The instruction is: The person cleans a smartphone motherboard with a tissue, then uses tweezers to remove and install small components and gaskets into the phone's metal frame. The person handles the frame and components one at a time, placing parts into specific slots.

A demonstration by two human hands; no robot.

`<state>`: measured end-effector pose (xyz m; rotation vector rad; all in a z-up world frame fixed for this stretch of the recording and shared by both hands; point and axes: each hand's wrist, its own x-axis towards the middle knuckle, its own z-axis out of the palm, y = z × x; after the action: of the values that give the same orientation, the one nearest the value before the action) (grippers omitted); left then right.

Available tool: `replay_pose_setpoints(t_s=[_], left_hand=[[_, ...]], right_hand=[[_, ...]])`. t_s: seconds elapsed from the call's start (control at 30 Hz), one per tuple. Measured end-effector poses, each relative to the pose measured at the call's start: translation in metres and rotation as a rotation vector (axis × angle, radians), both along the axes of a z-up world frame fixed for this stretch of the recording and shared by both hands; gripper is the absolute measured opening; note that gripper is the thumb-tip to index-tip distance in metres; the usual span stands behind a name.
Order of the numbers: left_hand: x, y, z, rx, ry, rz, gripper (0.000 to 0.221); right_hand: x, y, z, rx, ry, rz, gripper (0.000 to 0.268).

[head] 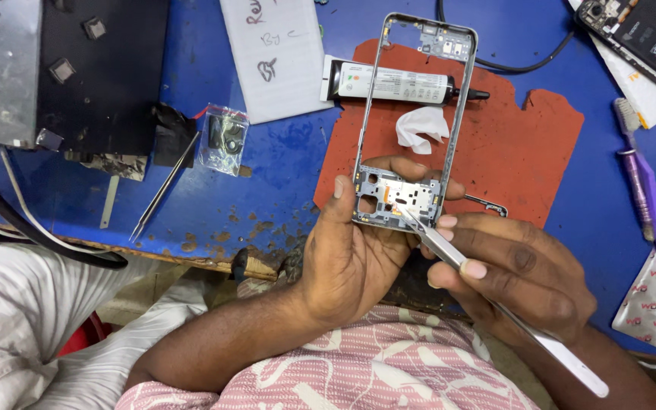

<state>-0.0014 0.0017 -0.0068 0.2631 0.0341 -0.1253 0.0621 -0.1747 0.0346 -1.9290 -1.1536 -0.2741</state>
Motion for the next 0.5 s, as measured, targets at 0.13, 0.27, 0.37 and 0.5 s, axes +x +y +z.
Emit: replay_pose_setpoints(t_s=[0.13,0.27,0.37,0.5], left_hand=[[-0.0006,-0.0007,0.0008,0.045,0.026,-0.003,0.060],[0.0005,-0.0015,0.0024,0.082,0.037,0.005,0.059],[0.0009,-0.0055,0.0041,0.049,0.040,0.029,0.058],[-0.0002,-0.0073,0.0058,-0.010,0.050,0.029,0.057]], right_hand=[[-0.0006,-0.0005,0.0014,-0.024,0.001,-0.015,0.047],[0.0025,0.0007,0.0014,-0.040,-0.048,0.029,0.048],[0.0042,0.0007,0.0003,-0.042,-0.127,0.059,0.049],[0.0038,0.0010,-0.0014,-0.084,-0.203,0.069,0.049]])
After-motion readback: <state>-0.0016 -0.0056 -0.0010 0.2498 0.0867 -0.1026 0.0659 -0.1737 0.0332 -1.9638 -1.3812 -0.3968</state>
